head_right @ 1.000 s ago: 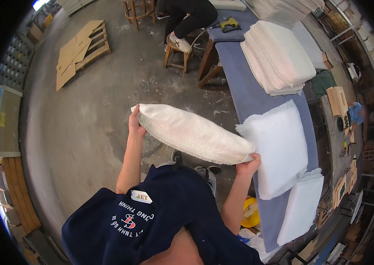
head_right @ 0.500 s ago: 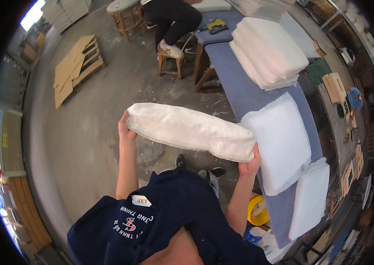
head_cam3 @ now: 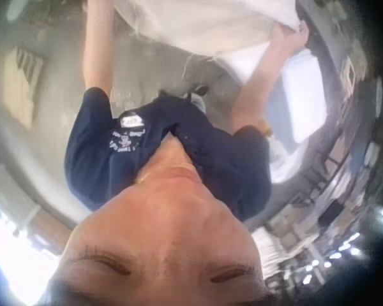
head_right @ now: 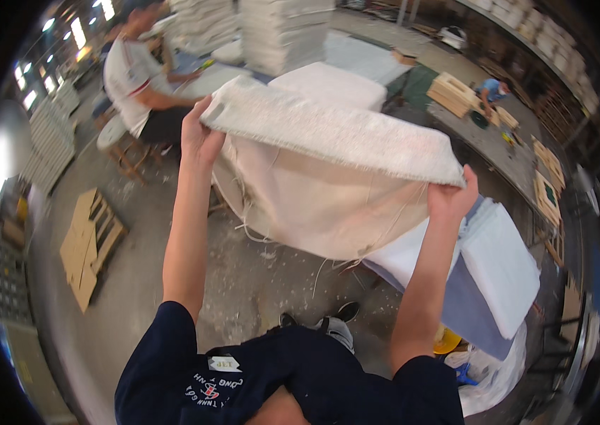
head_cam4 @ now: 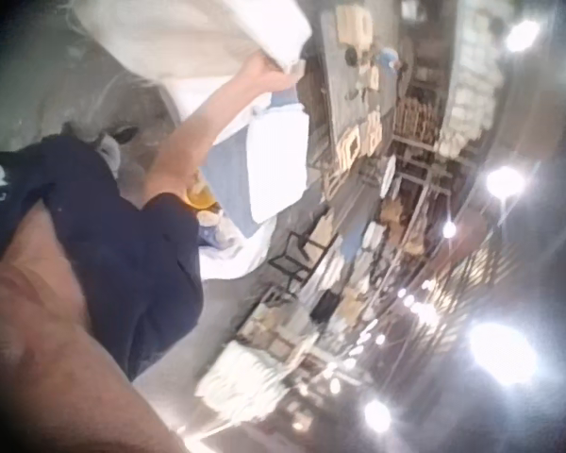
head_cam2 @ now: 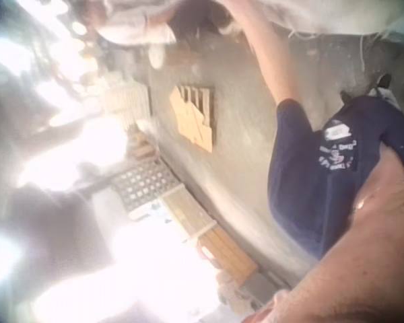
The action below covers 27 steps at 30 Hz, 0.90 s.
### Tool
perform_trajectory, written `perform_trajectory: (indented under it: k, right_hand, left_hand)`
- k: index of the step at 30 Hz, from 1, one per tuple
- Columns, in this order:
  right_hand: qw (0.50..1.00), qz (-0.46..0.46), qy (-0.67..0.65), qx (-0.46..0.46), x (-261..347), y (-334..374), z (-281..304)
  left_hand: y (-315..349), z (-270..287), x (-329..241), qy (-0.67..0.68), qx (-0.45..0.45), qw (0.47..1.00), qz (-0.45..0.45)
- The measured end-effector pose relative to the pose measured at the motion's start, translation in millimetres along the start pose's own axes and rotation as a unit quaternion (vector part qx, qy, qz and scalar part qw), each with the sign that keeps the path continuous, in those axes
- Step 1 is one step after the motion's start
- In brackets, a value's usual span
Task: The person repeatedly picks up white foam blocks and wraps them in white fabric covers on a blue work table. They smooth the fabric, fold edges, and stack the wrapped blocks. A coworker is visible across the table performing similar wrapping tasks.
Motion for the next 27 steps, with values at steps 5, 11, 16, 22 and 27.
perform_trajectory:
  k: [5, 11, 16, 22, 27]
  right_hand:
    - [0.986, 0.12, 0.008, 0.113, 113.7, -62.4, -51.2]
    - [0.981, 0.144, 0.132, 0.02, 179.6, -73.2, 57.2]
    - [0.971, 0.047, 0.204, -0.113, 164.7, -50.7, 265.1]
    - [0.913, -0.052, 0.289, -0.284, 106.7, -18.2, 478.8]
    - [0.911, -0.068, 0.27, -0.305, 109.2, -7.5, 508.2]
  left_hand:
    - [-106.7, -102.4, 83.5, 0.045, 0.118, 0.989, 0.081]
    - [-106.4, -72.6, 200.0, -0.008, 0.141, 0.979, 0.149]
    - [-73.9, 71.9, 357.7, -0.101, -0.153, 0.96, 0.212]
    - [-61.6, 329.7, 462.6, -0.2, -0.283, 0.87, 0.351]
    - [-45.1, 321.4, 464.5, -0.24, -0.36, 0.846, 0.313]
Point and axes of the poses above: each hand's wrist, its own y-axis away from the middle knuckle, its own z-axis out of the back of the hand, x = y × z, the point moved 9 cm from there along -y, towards the middle knuckle, and after that the axes turned 15 degrees about z, right-handed, at the moved point
